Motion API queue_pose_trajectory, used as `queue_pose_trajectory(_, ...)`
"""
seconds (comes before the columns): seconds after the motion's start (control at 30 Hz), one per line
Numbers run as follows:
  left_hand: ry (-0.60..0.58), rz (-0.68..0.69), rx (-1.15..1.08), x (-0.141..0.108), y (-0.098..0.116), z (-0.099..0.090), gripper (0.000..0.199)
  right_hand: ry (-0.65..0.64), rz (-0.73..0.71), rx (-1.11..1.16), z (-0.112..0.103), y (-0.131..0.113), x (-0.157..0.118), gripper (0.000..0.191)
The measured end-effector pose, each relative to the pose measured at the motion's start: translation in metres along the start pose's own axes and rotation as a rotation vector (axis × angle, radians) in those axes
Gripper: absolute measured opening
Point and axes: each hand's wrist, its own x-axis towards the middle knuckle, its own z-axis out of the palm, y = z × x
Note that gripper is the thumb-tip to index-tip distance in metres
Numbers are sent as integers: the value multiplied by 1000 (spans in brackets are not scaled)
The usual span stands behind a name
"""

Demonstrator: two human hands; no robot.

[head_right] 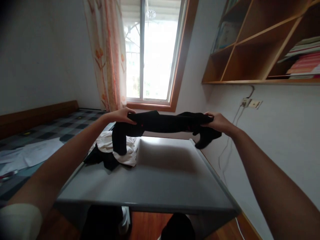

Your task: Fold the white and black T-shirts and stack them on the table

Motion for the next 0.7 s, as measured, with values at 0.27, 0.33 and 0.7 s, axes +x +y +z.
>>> queue_pose_trajectory(0.27,166,88,-533,-10,49,-26,56,269,107,360,-62,-13,-13,44)
queue_pose_trajectory(0.33,160,101,-509,3,44,-22,53,245,135,359,-62,-7,-7,43)
queue_pose_trajectory(0.7,153,-148,480,77,-83,129,32,-166,375,-759,72,106,24,44)
